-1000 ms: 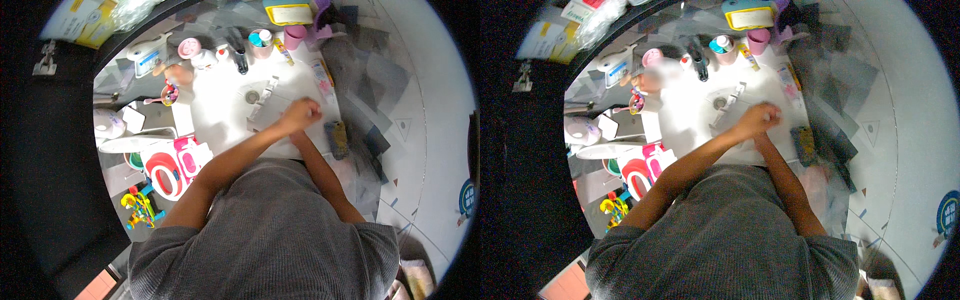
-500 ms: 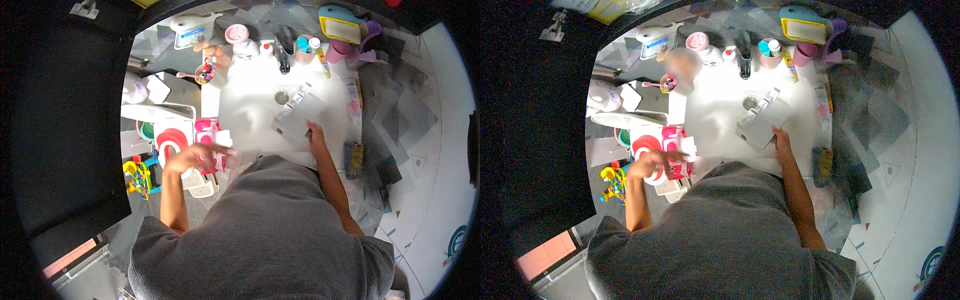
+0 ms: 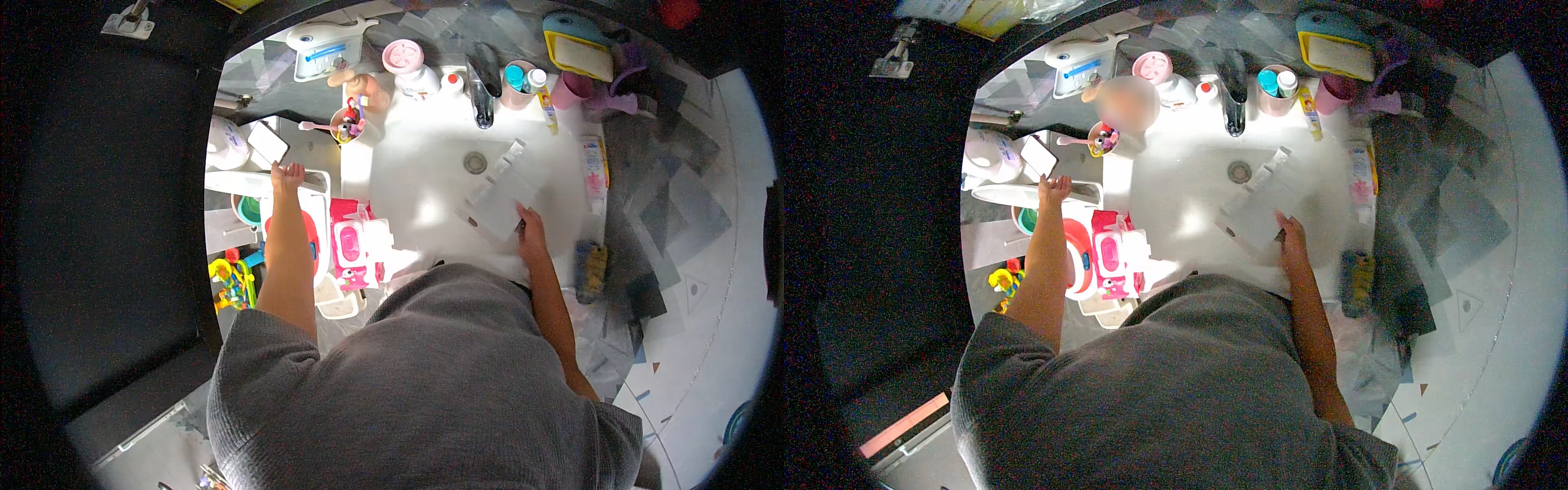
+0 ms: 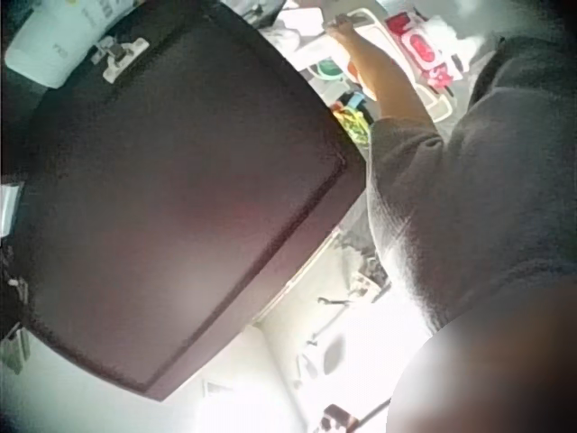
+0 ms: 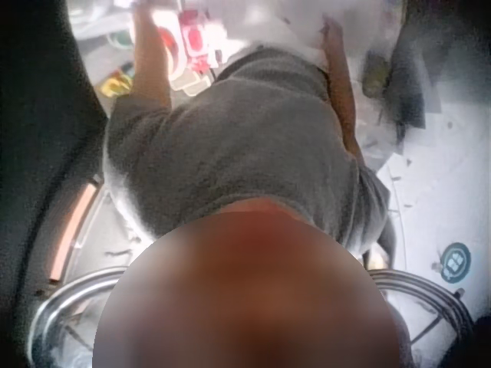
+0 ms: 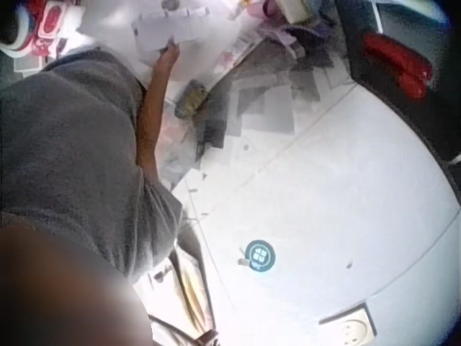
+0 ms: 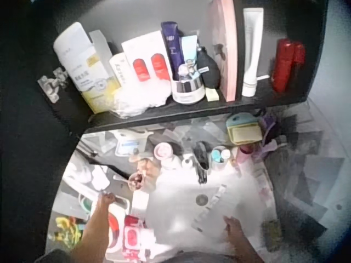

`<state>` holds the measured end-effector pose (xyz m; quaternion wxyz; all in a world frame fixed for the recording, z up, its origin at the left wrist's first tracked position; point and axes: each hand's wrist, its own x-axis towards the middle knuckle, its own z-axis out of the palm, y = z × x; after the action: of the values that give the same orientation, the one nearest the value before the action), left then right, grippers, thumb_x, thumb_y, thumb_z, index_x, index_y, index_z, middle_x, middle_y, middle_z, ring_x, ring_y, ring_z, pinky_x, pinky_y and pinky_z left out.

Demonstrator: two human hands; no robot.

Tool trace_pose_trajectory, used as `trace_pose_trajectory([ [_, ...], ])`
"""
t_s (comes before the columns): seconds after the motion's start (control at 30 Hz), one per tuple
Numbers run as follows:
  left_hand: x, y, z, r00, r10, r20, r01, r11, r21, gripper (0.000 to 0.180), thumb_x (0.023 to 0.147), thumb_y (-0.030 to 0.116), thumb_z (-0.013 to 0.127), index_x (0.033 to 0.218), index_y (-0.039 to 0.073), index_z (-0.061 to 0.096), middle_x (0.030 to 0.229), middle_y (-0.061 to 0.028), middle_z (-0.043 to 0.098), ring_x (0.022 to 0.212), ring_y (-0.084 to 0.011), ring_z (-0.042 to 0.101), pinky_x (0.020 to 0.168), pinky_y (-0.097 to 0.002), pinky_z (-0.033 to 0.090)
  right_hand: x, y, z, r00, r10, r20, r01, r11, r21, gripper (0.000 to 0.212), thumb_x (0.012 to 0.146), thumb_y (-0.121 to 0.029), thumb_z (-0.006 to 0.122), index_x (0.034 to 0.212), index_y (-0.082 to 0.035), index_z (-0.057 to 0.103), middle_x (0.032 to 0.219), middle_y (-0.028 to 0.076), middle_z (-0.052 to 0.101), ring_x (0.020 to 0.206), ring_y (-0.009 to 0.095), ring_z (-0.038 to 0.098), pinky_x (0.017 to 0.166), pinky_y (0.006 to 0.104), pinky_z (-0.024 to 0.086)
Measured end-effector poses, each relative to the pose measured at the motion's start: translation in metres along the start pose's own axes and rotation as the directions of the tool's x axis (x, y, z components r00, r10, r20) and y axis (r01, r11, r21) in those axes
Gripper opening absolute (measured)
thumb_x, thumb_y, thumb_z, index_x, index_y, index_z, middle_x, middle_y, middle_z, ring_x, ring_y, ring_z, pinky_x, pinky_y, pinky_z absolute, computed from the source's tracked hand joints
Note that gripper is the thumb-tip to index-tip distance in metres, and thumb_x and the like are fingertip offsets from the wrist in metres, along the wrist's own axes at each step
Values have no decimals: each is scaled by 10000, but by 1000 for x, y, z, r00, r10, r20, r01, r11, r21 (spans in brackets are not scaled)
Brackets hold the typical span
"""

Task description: The person assembles a white plastic organizer by hand at a bathroom sink. They remove protective film, snap together multiple compartments, and fit a divider into place.

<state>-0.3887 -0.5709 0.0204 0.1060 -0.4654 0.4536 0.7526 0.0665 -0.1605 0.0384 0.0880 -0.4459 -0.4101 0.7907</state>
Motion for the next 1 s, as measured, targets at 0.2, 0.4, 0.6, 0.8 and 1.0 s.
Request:
trace_pose_trajectory([
  [0.2,31,-2,15,998,17,66,-10,994,-108,456,879,475,473,1177,129,452,995,-8,572,879,-203,556,770,-446,459,6,7,-5,1000,-9,-27,8,1000,-20,289,860,-305,597,934,-27,581,895,56,611,850,164,564,793,314,420],
  [0.4,61,1,9,999,26,32,-24,998,-51,370,906,478,405,878,151,577,784,53,614,738,-155,573,677,-413,433,0,1,0,999,31,-38,-33,998,-48,351,864,-309,598,1025,-1,550,972,73,608,896,179,560,841,332,409],
  [0.6,58,-3,13,999,47,16,-47,999,27,378,903,502,405,809,178,576,696,94,580,709,-105,551,677,-374,394,4,9,-5,996,40,-75,-43,998,-45,312,880,-283,580,1040,-15,556,974,50,598,911,167,544,843,301,404],
  [0.8,51,-5,15,999,40,5,-40,999,3,324,899,485,452,823,191,564,750,120,578,727,-71,550,701,-360,372,6,9,-7,996,71,-52,-75,994,-84,252,895,-252,564,1017,-31,571,924,25,598,858,137,547,797,274,421],
  [1.0,61,-2,11,998,52,29,-53,998,38,318,908,478,447,816,199,569,718,125,579,698,-72,552,704,-379,365,7,9,-5,995,64,-79,-66,997,-31,220,894,-245,565,967,-39,578,895,15,597,824,131,545,780,271,422],
])
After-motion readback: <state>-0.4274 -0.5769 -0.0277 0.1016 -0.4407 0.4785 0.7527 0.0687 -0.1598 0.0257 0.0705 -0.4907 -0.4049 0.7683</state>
